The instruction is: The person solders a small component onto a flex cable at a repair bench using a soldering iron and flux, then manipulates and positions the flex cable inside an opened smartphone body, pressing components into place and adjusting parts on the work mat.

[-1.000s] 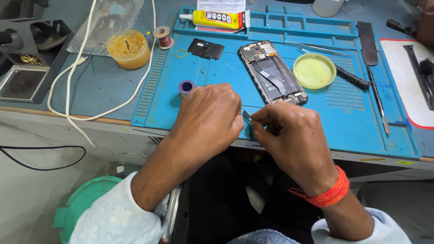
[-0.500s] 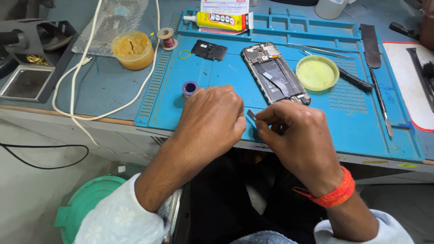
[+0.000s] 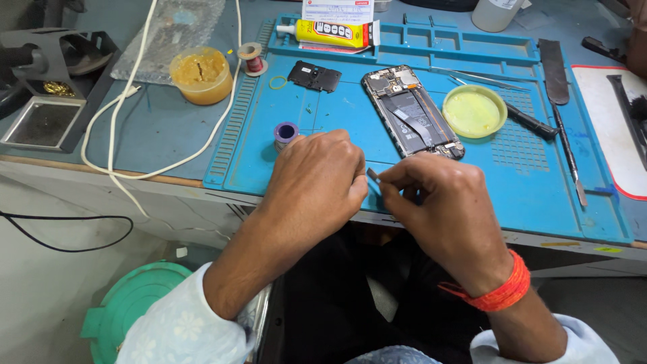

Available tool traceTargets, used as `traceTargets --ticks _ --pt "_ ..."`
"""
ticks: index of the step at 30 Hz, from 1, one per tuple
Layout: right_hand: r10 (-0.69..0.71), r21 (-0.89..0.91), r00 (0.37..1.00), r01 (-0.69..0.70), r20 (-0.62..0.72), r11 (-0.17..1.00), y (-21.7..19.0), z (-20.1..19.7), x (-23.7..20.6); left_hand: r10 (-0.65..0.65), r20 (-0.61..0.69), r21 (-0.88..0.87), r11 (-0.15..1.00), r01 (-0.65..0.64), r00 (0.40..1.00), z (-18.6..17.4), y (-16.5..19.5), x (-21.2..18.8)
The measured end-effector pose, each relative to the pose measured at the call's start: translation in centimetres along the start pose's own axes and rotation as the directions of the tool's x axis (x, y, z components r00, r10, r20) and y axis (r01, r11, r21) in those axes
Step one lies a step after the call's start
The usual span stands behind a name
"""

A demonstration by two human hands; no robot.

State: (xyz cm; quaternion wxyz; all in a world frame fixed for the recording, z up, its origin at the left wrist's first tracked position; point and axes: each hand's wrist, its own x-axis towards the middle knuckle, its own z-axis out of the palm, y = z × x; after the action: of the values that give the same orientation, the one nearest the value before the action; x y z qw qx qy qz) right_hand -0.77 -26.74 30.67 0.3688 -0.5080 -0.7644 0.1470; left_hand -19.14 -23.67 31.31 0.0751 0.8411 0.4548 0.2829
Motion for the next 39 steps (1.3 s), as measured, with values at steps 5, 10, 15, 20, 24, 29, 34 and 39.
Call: traceTargets --ticks 5,10,15,20,24,29,34,39 --pt "0.023 0.014 1.0 -0.022 -0.021 1.0 0.3 -0.3 0.4 -0.018 -0.007 -0.023 1.0 0.018 1.0 0.2 -0.2 -0.4" --pt "0.077 0.021 0.997 -0.076 -0.01 0.997 1.0 -1.2 0.6 -0.066 -0.068 -0.219 0.975 0.05 0.996 0.2 -0.7 -1.8" --pt "0.073 -0.091 0.997 -0.071 0.021 0.993 1.3 -1.4 0.6 -0.122 -0.074 -0.331 0.939 0.091 0.99 0.4 -1.2 -2.2" --pt "0.047 -0.101 0.999 -0.046 0.015 0.994 1.1 -1.3 0.6 -0.197 -0.033 -0.407 0.898 0.167 0.98 0.3 -1.2 -2.2" --pt "0.058 -0.06 0.997 -0.055 0.049 0.997 1.0 -1.0 0.8 -0.211 -0.052 -0.424 0.89 0.17 0.976 0.2 -1.0 -2.2" --pt "0.058 -0.035 0.997 -0.056 0.047 0.998 0.8 -0.3 0.9 -0.184 -0.11 -0.464 0.879 0.113 0.977 -0.5 -1.1 -2.4" --pt "-0.171 -0.149 0.985 0.165 -0.03 0.975 0.0 0.0 1.6 -0.248 -0.336 -0.49 0.87 0.056 0.909 -1.4 -1.4 -3.1" --pt "0.004 -0.081 0.998 0.001 0.066 0.997 -2.2 -0.8 4.3 -0.343 -0.511 -0.466 0.881 0.081 0.788 -3.4 -4.7 -4.3"
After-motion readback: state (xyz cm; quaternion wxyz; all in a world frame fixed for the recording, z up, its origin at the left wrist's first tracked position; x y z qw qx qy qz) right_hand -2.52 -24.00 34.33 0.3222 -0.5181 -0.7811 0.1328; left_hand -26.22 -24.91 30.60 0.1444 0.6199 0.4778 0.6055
